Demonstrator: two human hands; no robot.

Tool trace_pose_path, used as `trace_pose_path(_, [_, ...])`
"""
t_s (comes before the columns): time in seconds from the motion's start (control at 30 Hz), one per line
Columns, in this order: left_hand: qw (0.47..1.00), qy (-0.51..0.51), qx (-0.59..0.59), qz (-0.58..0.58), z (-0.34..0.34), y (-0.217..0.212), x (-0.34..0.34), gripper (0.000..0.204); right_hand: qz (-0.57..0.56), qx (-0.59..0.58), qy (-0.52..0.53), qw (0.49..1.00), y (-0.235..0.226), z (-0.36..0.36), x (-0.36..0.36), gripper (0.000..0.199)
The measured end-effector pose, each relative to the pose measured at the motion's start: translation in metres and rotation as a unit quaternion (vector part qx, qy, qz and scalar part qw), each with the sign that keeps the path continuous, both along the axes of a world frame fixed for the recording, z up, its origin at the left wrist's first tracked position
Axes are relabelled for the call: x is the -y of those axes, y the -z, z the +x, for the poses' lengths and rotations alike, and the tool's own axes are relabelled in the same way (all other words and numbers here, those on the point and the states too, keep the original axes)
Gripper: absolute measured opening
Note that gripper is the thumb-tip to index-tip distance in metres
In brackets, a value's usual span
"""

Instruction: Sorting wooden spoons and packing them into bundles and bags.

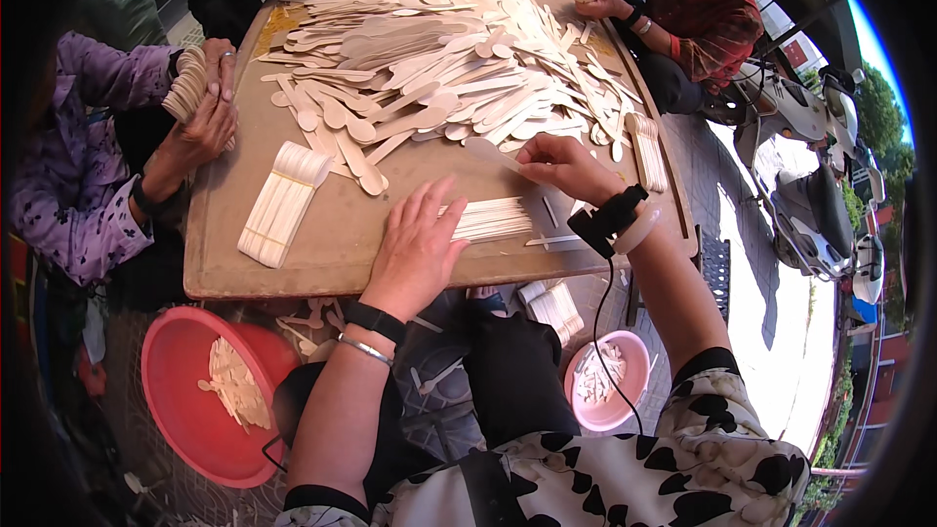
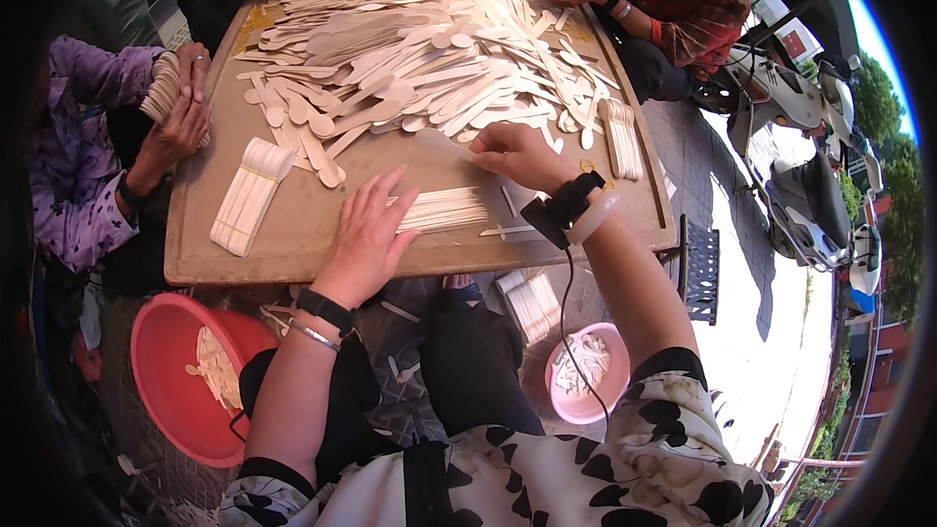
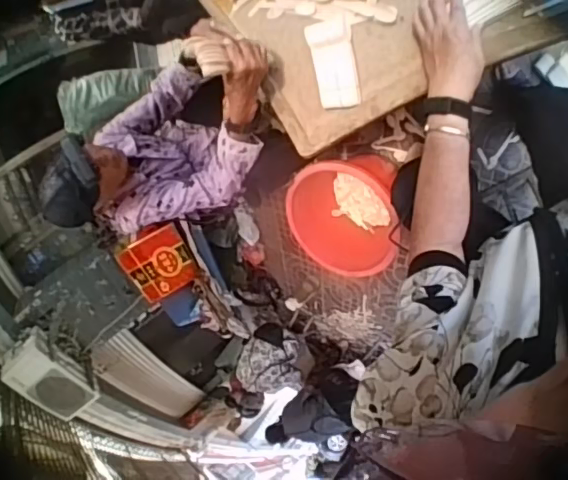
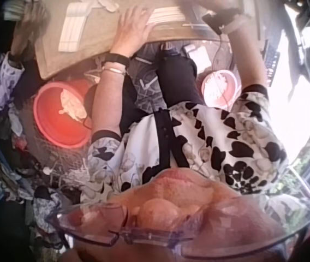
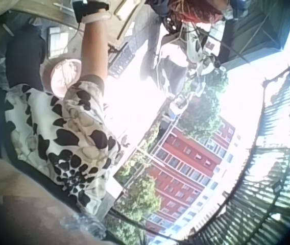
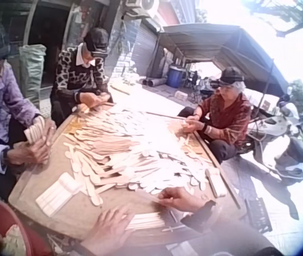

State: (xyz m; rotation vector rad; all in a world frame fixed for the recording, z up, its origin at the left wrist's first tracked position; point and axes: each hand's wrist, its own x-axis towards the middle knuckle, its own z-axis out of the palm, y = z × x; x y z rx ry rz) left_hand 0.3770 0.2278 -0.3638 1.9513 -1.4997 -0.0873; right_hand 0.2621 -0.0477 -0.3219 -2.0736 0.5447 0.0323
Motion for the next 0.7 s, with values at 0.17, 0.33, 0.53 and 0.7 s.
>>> trace_pose_path(0.17, [0.999, 0.004, 0.028, -0.015, 0.000, -0.004, 0.003, 0.046, 0.120, -0.028, -0.004, 0.992, -0.003, 0.015, -0.013, 0.017])
trace_pose_path(0.33, [1.000, 0.008, 0.017, 0.011, 0.001, -0.002, 0.003, 0.050, 0.075, -0.039, -0.097, 0.992, 0.017, 0.042, -0.037, 0.017])
trace_pose_path(0.53, [1.000, 0.005, -0.009, 0.006, 0.000, -0.003, 0.002, 0.053, -0.188, 0.109, -0.159, 0.963, 0.024, 0.030, -0.047, 0.016])
trace_pose_path(0.7, [0.999, 0.012, 0.032, -0.018, 0.000, -0.004, 0.002, 0.056, -0.325, 0.101, 0.113, 0.933, 0.015, 0.003, 0.006, 0.013])
